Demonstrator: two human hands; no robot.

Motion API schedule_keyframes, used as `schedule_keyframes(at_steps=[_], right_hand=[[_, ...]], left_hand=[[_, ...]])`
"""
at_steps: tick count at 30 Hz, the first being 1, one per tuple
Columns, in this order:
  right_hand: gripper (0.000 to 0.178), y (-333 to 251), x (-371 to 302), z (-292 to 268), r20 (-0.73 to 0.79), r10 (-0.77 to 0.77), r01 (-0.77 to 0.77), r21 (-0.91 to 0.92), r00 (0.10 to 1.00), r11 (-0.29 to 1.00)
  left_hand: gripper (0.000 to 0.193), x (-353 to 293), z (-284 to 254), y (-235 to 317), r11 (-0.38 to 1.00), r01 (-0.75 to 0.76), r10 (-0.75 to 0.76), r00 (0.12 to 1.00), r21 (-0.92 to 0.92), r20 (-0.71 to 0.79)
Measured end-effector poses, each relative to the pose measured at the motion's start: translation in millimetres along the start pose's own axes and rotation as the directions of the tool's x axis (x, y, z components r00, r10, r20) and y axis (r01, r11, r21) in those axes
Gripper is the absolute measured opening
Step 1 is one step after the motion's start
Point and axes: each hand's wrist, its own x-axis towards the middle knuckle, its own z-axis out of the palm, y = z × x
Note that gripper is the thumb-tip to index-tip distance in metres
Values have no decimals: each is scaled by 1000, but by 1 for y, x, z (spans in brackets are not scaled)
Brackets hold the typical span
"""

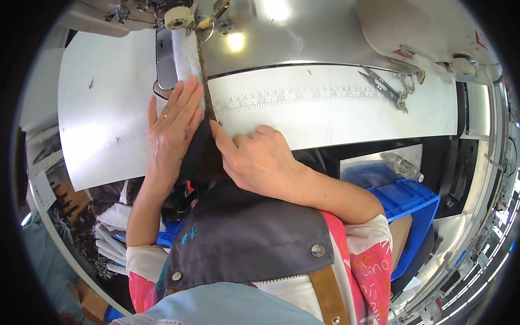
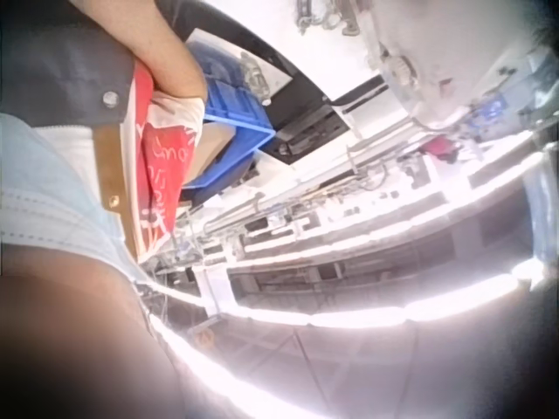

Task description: Sewing a fur trim onto a fabric backing using an industrial sewing machine and precision tools.

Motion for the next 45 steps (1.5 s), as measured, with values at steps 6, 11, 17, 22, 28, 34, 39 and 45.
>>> schedule_keyframes(at_steps=[6,11,17,22,28,34,39,45], right_hand=[[45,10,20,-1,-45,13,-11,37,999,999],[43,21,33,-2,-57,24,-21,48,998,999],[41,29,50,-4,-23,69,-68,14,997,998],[39,24,41,2,-67,72,-66,77,995,995],[48,-4,1,7,-21,40,-39,50,999,998],[47,0,-17,-11,145,37,-49,79,989,996],[35,23,-48,-32,101,487,-418,677,868,605],[22,18,35,-9,-166,283,-210,360,945,909]], left_hand=[[30,17,6,-13,1000,-12,12,999,0,-49],[30,30,16,-22,1000,-6,5,997,-5,-81],[30,45,24,-36,999,-26,23,995,-33,-92],[33,39,24,-43,989,28,-36,998,-147,-52],[41,16,-3,-21,928,137,-62,974,-347,219],[41,9,4,-10,975,97,-76,991,-198,108],[39,0,4,-12,970,139,-126,989,-198,81],[36,10,-1,-10,934,189,-143,976,-303,167]])
